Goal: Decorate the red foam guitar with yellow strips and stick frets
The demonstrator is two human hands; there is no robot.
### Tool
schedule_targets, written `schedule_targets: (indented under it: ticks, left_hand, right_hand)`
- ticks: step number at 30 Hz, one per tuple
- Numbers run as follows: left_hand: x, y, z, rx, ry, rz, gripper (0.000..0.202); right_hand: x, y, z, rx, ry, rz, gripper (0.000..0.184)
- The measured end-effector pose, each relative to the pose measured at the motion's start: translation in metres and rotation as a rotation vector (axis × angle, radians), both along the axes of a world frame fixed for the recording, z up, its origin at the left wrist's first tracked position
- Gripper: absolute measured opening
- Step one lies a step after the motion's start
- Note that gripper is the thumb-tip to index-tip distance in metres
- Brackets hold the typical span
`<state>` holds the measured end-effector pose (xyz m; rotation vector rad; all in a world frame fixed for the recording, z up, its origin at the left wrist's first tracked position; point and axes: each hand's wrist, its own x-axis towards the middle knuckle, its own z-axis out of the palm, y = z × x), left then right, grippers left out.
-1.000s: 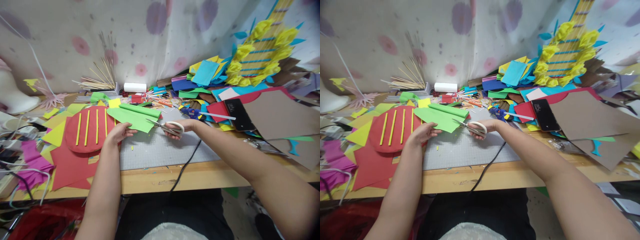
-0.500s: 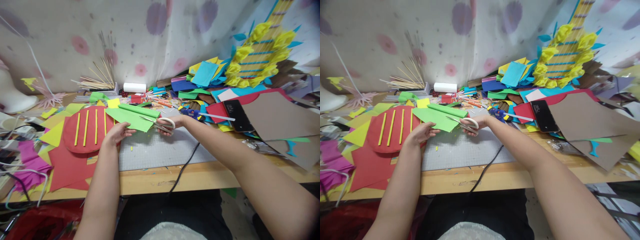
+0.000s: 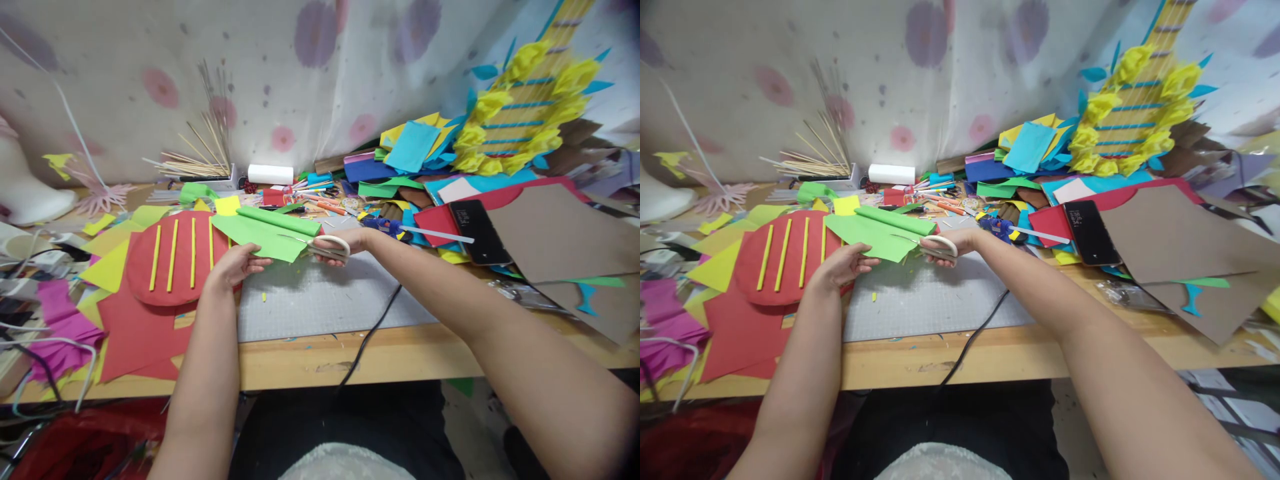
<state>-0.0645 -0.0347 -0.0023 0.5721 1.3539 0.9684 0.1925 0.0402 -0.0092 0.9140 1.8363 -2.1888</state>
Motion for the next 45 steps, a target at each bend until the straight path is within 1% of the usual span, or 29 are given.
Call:
schedule_targets:
  ticks: [5, 9, 12, 16, 19, 22, 26, 30, 33, 35, 39, 43, 45]
  left_hand:
    - [-0.001, 0.000, 0.001, 0.007, -0.039, 0.005, 0.012]
    - [-0.002, 0.000, -0.001, 0.001, -0.052, -0.007, 0.016]
    - [-0.003, 0.001, -0.002, 0.007, -0.057, -0.014, 0.018]
    - [-0.003, 0.000, -0.001, 0.013, -0.055, -0.019, 0.017]
    - [-0.002, -0.001, 0.002, 0.005, -0.051, -0.017, 0.016]
    - [-0.002, -0.001, 0.003, -0.001, -0.049, -0.006, 0.015]
    - [-0.003, -0.001, 0.003, -0.001, -0.045, 0.003, 0.015]
    - [-0.002, -0.002, 0.004, 0.002, -0.050, -0.004, 0.015]
    - [0.000, -0.004, 0.005, 0.017, -0.059, -0.028, 0.012]
    - [0.002, -0.005, 0.006, 0.014, -0.059, -0.038, 0.013]
    - [-0.001, -0.007, 0.007, -0.022, 0.007, -0.055, 0.013]
    - [-0.009, -0.006, 0.009, -0.021, 0.107, -0.115, 0.013]
    - [-0.011, -0.004, 0.010, -0.012, 0.146, -0.091, 0.018]
  right_hand:
    - [-0.007, 0.004, 0.002, -0.106, -0.036, 0.089, 0.065]
    - [-0.017, 0.011, 0.006, -0.118, -0.010, 0.151, 0.066]
    - [-0.024, 0.014, 0.010, -0.122, 0.012, 0.170, 0.067]
    - [-0.033, 0.016, 0.015, -0.099, 0.022, 0.152, 0.066]
    - [-0.037, 0.019, 0.014, -0.057, 0.035, 0.156, 0.065]
    - [-0.037, 0.022, 0.011, 0.008, 0.064, 0.155, 0.059]
    - [-0.033, 0.021, 0.010, 0.088, 0.104, 0.128, 0.051]
    - [-0.025, 0.017, 0.008, 0.074, 0.104, 0.097, 0.048]
    - [-0.015, 0.015, 0.006, 0.052, 0.073, 0.099, 0.053]
    - [-0.007, 0.012, 0.007, 0.050, 0.075, 0.130, 0.059]
    - [0.008, 0.006, 0.013, 0.035, 0.049, 0.183, 0.064]
    - [0.015, -0.001, 0.022, 0.022, -0.002, 0.150, 0.065]
    - [0.016, -0.002, 0.026, 0.020, 0.008, 0.118, 0.067]
